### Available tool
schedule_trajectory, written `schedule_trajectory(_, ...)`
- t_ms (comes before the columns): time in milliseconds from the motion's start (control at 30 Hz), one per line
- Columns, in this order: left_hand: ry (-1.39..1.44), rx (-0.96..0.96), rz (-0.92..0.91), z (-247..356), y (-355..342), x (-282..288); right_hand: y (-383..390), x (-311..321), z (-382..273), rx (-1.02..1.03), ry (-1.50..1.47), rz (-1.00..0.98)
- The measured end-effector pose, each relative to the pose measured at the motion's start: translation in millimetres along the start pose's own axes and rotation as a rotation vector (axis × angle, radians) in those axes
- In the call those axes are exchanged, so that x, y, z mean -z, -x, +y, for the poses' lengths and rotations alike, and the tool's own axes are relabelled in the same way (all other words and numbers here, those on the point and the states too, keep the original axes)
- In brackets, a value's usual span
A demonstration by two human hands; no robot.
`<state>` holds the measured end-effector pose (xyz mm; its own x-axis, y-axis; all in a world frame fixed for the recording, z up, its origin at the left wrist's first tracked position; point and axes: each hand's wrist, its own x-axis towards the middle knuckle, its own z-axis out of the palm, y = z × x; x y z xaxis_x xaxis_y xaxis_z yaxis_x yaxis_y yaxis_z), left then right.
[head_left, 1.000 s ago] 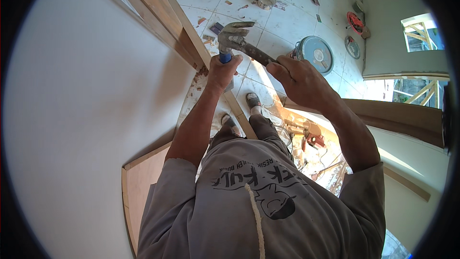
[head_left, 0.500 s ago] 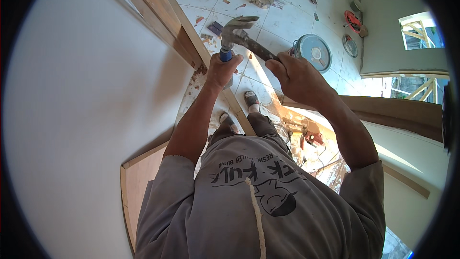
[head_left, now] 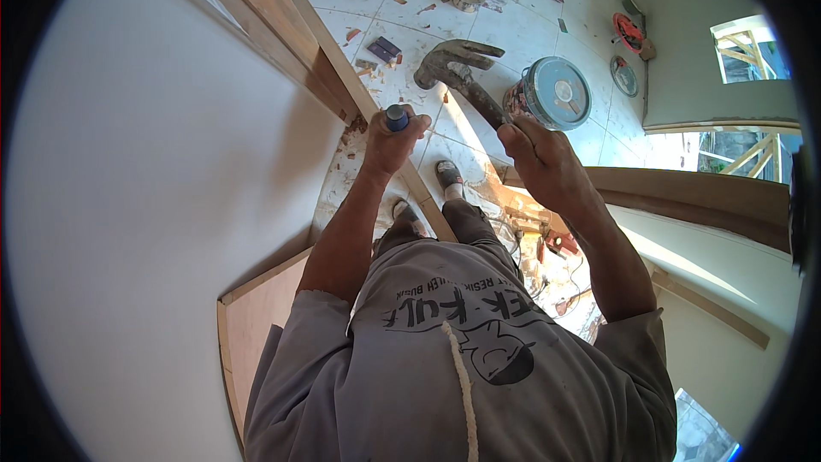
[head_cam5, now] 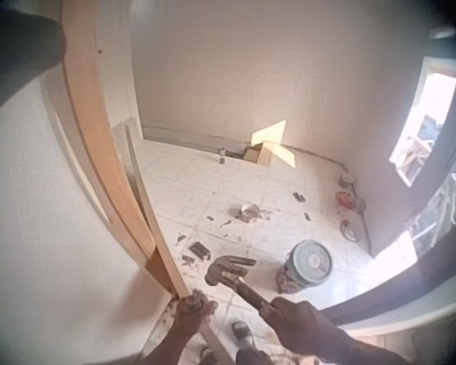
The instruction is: Using a hammer and chisel to install or adjust a wooden door frame and side panel.
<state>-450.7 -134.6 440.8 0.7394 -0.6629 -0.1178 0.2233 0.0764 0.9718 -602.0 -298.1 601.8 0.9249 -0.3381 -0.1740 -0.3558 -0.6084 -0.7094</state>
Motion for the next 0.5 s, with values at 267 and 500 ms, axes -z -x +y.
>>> schedule_trajectory(267, 0.329, -0.01, 0.134, 8, 8, 37, 5, -1, 11, -0.076, -0.072, 0.027)
schedule_trajectory(500, 0.041, 0.101, 0.118, 12, 0, 15, -6, 7, -8, 0.076, -0.117, 0.071)
